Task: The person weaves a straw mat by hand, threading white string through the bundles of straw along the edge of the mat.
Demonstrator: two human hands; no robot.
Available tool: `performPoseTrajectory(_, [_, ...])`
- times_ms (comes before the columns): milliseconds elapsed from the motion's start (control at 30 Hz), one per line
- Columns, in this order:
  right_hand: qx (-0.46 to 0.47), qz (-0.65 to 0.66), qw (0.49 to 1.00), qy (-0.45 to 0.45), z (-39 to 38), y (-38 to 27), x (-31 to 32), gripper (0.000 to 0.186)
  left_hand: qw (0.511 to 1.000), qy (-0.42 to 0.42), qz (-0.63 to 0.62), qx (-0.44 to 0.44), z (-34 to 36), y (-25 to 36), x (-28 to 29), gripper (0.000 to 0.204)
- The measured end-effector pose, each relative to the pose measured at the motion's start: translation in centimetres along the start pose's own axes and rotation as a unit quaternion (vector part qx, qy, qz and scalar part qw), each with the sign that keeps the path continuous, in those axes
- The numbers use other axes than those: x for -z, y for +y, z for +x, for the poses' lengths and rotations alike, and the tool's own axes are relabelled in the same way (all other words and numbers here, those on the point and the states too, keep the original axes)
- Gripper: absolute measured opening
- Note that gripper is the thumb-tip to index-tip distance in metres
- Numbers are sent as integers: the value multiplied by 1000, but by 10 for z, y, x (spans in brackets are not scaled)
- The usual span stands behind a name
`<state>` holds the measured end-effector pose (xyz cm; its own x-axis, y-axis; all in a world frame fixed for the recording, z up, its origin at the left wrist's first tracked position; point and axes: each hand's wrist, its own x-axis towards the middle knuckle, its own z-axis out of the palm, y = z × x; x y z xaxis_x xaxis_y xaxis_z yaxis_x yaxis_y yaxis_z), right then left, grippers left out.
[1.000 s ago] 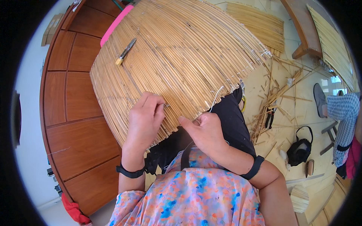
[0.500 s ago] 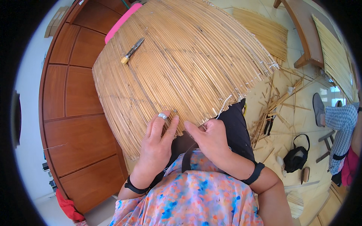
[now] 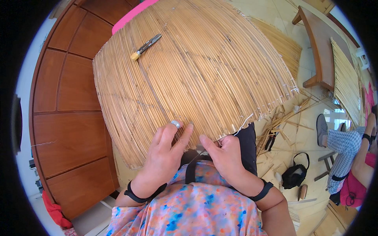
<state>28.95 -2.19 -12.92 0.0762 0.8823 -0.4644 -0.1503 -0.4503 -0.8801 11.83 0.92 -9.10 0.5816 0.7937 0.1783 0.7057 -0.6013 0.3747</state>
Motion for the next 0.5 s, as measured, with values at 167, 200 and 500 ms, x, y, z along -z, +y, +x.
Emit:
performPoseTrajectory(167, [-23, 1, 1000, -3, -1, -3, -1, 21, 1000, 6, 19, -8, -1, 0, -3, 48])
performPoseTrajectory(200, [-18, 15, 1000, 1, -2, -3, -1, 20, 1000, 8, 17, -7, -1, -1, -2, 48])
performPoseTrajectory(500, [-31, 9, 999, -5, -2, -4, -1, 18, 1000, -9, -3, -10, 1, -3, 2, 51])
